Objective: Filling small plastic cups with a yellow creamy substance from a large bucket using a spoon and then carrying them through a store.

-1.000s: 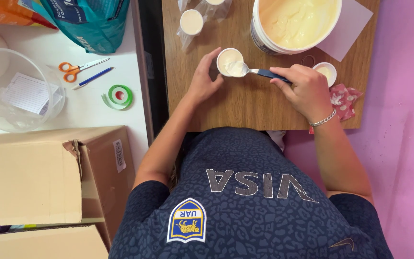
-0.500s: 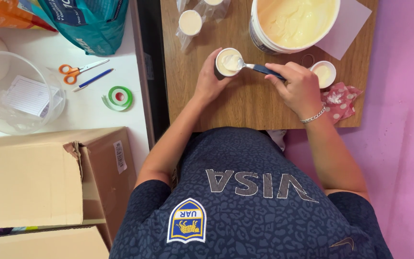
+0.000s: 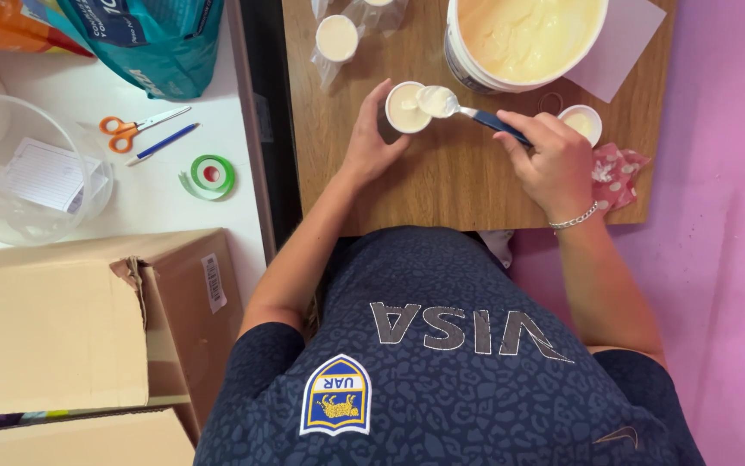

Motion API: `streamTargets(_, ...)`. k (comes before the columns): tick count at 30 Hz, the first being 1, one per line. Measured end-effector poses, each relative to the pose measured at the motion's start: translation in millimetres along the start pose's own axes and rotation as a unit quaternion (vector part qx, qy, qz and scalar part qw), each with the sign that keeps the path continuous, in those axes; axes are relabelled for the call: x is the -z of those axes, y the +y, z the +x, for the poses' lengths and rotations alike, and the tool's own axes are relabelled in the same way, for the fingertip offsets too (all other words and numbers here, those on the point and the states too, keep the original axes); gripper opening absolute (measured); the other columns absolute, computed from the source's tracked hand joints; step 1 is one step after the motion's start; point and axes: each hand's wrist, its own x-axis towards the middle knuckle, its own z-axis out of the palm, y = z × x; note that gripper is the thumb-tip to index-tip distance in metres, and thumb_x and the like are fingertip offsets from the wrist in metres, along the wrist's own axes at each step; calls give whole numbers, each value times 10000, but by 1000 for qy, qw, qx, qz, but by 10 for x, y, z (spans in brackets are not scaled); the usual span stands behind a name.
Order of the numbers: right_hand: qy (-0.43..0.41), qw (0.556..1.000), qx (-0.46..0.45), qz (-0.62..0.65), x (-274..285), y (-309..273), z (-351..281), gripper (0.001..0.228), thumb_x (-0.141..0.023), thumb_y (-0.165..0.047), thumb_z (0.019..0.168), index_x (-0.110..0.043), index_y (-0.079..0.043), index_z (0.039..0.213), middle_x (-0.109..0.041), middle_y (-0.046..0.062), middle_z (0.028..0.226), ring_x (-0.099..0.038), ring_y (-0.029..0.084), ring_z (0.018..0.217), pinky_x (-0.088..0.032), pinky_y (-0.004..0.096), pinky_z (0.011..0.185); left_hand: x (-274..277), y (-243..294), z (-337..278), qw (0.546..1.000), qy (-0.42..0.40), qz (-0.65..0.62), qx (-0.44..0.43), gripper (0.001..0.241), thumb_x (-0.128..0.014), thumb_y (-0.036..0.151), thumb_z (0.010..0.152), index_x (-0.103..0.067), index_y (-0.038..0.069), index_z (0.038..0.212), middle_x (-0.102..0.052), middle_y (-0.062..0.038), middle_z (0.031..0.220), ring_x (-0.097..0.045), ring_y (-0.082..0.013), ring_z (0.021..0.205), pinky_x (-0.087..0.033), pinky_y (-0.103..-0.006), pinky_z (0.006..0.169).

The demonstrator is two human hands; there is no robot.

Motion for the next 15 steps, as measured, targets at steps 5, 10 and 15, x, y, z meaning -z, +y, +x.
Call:
streamTargets(5,-21,1000,12,17,-155,-48,20,254,-712,-305,1091,-790,-133,1262,-602,20,809,-538,186,641,-424,339,565,-47,72,-2,999,-4,17,39,885,-878,225,834,-367,94,1545,-458,-137,1577,-446,-294,1483,-360,-430,1247)
streamTargets(10,-16,1000,16,-9,-162,-23,11,247,-728,-313,1085,-797,-156,1263,-576,5,781,-531,186,630,-414,338,539,-110,-30,25,999,6,26,32,898,-915,241,815,-393,91,1529,-493,-131,1551,-472,-283,1460,-368,-411,1236)
streamTargets(15,29,998,34,-40,-17,-31,-52,266,-714,-316,1112,-807,-119,1264,-622,26,806,-556,196,674,-415,329,574,-167,36,74,999,19,25,35,894,-966,257,759,-457,118,1480,-544,-82,1497,-547,-259,1389,-436,-395,1184)
